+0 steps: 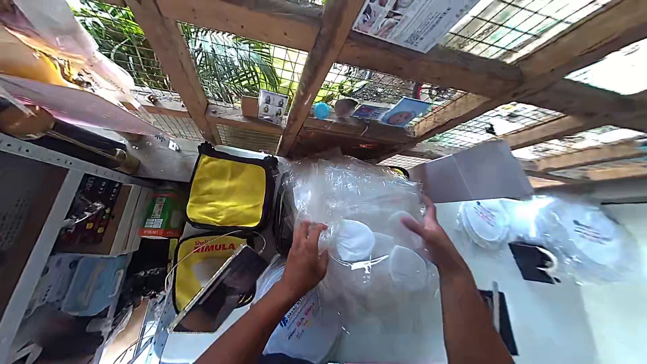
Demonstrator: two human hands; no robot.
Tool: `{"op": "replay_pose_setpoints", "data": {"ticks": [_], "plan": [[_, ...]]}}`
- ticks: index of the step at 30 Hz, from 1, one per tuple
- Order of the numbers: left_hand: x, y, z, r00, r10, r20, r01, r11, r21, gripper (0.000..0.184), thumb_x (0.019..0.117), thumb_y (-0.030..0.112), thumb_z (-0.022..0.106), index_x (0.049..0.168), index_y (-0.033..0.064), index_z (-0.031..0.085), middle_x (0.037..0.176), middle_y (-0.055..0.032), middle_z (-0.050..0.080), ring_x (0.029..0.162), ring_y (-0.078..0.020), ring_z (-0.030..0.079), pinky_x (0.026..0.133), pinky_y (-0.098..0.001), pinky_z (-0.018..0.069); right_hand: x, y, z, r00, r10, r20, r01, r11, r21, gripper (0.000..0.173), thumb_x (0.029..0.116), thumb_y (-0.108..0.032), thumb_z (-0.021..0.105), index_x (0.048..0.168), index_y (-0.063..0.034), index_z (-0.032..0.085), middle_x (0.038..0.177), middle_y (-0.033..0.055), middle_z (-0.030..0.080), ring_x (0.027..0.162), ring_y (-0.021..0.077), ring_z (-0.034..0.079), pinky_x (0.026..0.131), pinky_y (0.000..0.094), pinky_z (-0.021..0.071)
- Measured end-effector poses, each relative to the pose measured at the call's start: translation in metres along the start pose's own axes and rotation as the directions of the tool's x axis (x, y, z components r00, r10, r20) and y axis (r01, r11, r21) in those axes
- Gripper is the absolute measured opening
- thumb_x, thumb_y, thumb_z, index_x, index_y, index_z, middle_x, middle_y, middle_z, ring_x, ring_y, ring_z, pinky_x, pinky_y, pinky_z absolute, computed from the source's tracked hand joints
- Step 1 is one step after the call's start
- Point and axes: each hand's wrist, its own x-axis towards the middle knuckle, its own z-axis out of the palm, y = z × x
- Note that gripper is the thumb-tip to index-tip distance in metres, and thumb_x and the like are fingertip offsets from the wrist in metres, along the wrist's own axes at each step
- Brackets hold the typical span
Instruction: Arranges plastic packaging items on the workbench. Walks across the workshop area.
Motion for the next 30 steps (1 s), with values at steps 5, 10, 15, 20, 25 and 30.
{"op": "replay_pose_setpoints", "data": {"ticks": [5,10,15,20,25,30], "plan": [[0.004,0.003,-0.04,0.994,0.021,0.107,-0.018,0.999,-0.028,0.084,0.0853,0.041,0.079,0.159,0.0282,0.04,0.145,-0.0126,0.056,0.128,-0.0269,0.059,0.103,-0.0477,0.0542,0.03,-0.002,0.03,0.994,0.106,0.029,-0.103,0.99,-0.096,0.139,0.0648,-0.05,0.093,0.164,-0.013,0.004,0.165,0.0152,0.029,0.146,0.0192,0.042,0.115,0.0395,0.046],[0.007,-0.019,-0.09,0.971,-0.082,-0.225,0.061,0.993,-0.097,0.113,0.0808,0.058,0.079,0.163,0.007,0.021,0.139,-0.018,0.057,0.121,-0.0279,0.061,0.095,-0.0484,0.0571,0.03,0.004,0.042,0.985,0.167,0.05,-0.167,0.986,-0.022,0.146,0.0632,-0.055,0.093,0.165,-0.0127,-0.003,0.166,0.0144,0.029,0.144,0.0156,0.044,0.114,0.0358,0.0474],[0.024,-0.048,-0.086,0.956,-0.292,0.006,0.259,0.839,-0.479,0.119,0.0823,0.063,0.074,0.162,0.0046,0.008,0.15,-0.0189,0.05,0.132,-0.0244,0.057,0.104,-0.0434,0.054,0.019,-0.006,0.058,0.985,0.15,0.087,-0.152,0.988,0.009,0.141,0.0656,-0.046,0.094,0.164,-0.0094,0.0,0.159,0.0174,0.038,0.137,0.0171,0.052,0.109,0.0366,0.0524],[0.022,-0.048,-0.059,0.939,-0.343,0.032,0.322,0.84,-0.436,0.116,0.0784,0.051,0.086,0.163,0.0198,0.012,0.147,-0.0195,0.053,0.124,-0.029,0.062,0.099,-0.0536,0.0557,0.024,-0.007,0.072,0.987,0.158,0.015,-0.157,0.986,-0.053,0.138,0.0665,-0.037,0.096,0.164,-0.0185,0.001,0.159,0.0187,0.039,0.137,0.0267,0.053,0.109,0.0488,0.0516],[0.008,-0.046,-0.069,0.946,-0.323,-0.001,0.273,0.801,-0.533,0.096,0.0935,0.054,0.07,0.163,0.0224,0.011,0.146,-0.0141,0.057,0.124,-0.0268,0.063,0.1,-0.0508,0.0549,0.025,-0.024,0.049,0.997,0.032,-0.07,-0.045,0.98,-0.196,0.118,0.0832,-0.063,0.075,0.165,-0.0124,0.007,0.163,0.0229,0.032,0.145,0.0337,0.044,0.114,0.0553,0.0446],[-0.01,-0.038,-0.079,0.949,-0.267,-0.169,0.176,0.892,-0.417,0.095,0.0963,0.056,0.064,0.163,0.0157,0.01,0.15,-0.0152,0.05,0.129,-0.0254,0.058,0.104,-0.0486,0.0525,-0.042,-0.031,-0.002,0.958,-0.191,-0.215,0.136,0.96,-0.245,0.08,0.102,-0.053,0.055,0.161,-0.006,0.027,0.159,0.0199,0.041,0.143,0.0263,0.047,0.116,0.0427,0.0436]]}}
